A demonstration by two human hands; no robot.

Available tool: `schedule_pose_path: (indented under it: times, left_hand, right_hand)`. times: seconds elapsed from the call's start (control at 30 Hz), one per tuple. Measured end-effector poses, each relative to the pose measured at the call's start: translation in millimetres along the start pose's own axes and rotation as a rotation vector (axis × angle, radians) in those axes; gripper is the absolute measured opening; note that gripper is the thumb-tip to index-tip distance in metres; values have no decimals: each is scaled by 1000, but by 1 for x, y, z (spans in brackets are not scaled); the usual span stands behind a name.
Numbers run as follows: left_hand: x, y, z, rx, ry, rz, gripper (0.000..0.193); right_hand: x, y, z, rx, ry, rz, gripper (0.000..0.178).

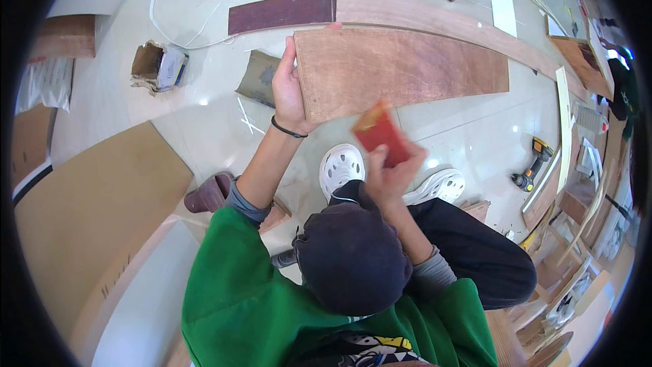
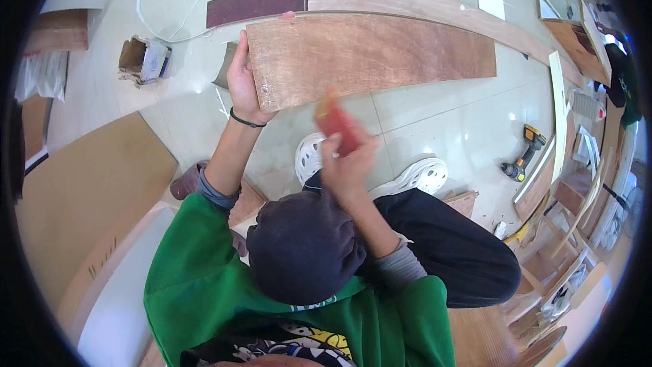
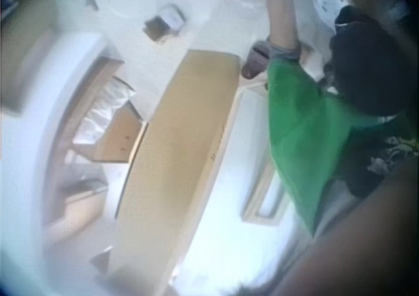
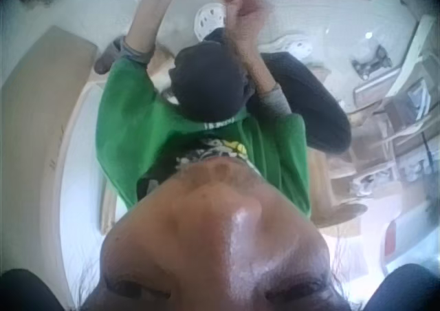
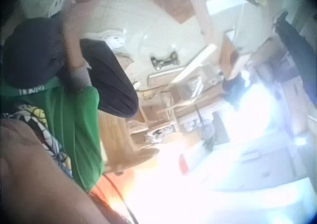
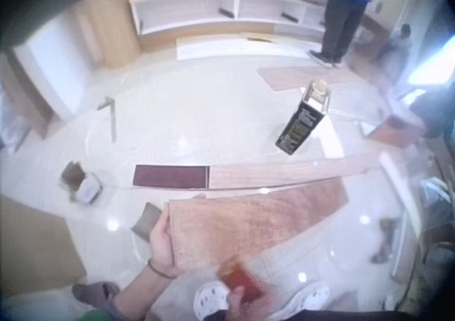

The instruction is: The person assembles a wooden furniture piece by sanding edges, applying adhesive strips, and using a power drill to fasten components. They handle wooden boards, adhesive strips, and a drill, working on the floor alongside another person.

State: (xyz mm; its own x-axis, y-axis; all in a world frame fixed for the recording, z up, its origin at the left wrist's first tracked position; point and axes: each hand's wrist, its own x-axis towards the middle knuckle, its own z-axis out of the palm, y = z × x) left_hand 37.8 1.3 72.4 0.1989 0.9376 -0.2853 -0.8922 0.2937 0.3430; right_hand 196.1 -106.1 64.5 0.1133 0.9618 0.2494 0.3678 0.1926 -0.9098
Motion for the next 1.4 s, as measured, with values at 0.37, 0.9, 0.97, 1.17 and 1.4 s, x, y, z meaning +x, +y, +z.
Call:
schedule_pose_path:
  times: [0.37, 0.9, 0.97, 1.17, 1.4]
  left_hand:
    - [3, 2, -51, 80, 7, 37, 68]
    - [-37, 4, -144, 85, 212, -30, 59]
    - [-28, -9, -135, 89, 191, -61, 59]
    - [-45, -8, -142, 69, 251, -25, 60]
    - [-43, -10, -141, 65, 230, -44, 60]
  right_hand:
    - [108, -85, -198, -458, -199, 153, 30]
    - [417, 88, -201, -961, -91, -385, 32]
    - [486, 144, -211, -1064, 8, -454, 49]
    - [516, 142, -146, -1163, -58, -559, 39]
    - [508, 129, -155, -1293, -134, -451, 39]
